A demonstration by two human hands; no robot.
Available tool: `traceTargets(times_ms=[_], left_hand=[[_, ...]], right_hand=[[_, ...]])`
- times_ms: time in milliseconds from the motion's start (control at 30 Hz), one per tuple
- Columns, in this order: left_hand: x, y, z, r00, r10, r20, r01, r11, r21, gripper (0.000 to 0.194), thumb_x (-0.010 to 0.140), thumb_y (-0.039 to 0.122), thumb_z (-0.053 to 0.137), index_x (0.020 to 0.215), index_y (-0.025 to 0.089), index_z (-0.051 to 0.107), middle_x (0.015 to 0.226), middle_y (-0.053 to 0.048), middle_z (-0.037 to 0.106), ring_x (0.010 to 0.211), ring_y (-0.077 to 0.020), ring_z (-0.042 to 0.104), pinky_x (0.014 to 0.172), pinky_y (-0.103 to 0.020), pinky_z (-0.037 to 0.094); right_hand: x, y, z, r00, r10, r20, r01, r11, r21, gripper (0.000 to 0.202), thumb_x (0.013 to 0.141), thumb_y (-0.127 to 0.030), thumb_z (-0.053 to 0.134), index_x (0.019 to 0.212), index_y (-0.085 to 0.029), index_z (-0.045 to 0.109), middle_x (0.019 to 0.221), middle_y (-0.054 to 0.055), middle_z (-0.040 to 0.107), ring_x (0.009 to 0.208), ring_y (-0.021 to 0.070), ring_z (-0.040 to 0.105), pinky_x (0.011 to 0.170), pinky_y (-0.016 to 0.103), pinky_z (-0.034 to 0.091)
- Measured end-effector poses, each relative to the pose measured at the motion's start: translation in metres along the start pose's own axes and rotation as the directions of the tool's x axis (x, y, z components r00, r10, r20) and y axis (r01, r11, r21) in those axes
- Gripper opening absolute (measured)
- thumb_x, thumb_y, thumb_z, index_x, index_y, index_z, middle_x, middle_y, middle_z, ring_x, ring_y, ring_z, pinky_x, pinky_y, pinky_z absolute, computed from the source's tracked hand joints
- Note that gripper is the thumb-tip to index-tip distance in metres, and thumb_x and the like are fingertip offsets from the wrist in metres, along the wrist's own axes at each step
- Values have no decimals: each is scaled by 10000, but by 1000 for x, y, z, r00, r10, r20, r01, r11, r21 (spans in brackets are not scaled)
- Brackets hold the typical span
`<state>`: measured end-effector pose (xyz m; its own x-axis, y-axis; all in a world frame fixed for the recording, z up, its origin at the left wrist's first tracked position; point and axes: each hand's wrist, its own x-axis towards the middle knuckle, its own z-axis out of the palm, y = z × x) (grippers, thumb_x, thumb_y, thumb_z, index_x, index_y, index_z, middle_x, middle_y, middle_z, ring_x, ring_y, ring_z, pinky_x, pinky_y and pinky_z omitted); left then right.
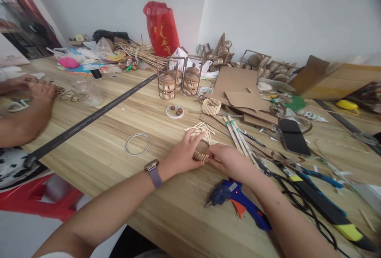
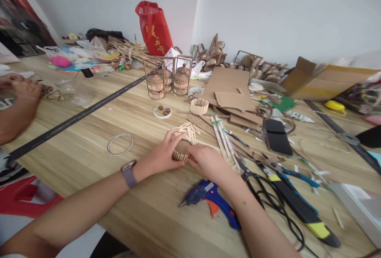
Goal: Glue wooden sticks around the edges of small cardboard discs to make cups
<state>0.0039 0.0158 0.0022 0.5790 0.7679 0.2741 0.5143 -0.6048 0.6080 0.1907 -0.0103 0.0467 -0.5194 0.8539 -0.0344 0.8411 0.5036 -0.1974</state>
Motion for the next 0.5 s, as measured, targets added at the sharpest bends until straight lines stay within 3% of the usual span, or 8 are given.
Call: traceTargets(times_ms=[200, 333, 500], left_hand=[[0, -4, -4, 999, 34, 9, -33, 997, -72, 968, 663, 146, 744, 1457, 261, 202, 1490, -155, 165, 1409, -328, 245, 1117, -496, 334], [-1, -4, -3, 999, 29, -19, -31, 993, -114, 1062, 617, 177, 800, 1469, 255, 170, 1496, -156, 157, 1417, -323, 221, 1151, -502, 275], [-3, -2, 5, 996, -36, -86, 25, 992, -121, 1135, 583, 230, 848, 1477, 288, 152, 1490, -142, 166, 1398, -344, 249, 1140, -535, 282]], right_hand=[[-10, 0, -21, 998, 63, -7, -62, 992, 108, 107, 867, -287, 575, 926, -203, 607, 845, 43, 673, 759, 190, 609, 664, 278, 419], [-34, 3, -35, 981, 174, 91, -183, 977, 107, 168, 871, -335, 553, 755, -223, 600, 687, 16, 653, 615, 172, 573, 559, 264, 376], [-75, 7, -24, 934, 252, 253, -276, 959, 63, 222, 777, -339, 645, 592, -227, 599, 581, 14, 649, 497, 162, 548, 456, 252, 310]])
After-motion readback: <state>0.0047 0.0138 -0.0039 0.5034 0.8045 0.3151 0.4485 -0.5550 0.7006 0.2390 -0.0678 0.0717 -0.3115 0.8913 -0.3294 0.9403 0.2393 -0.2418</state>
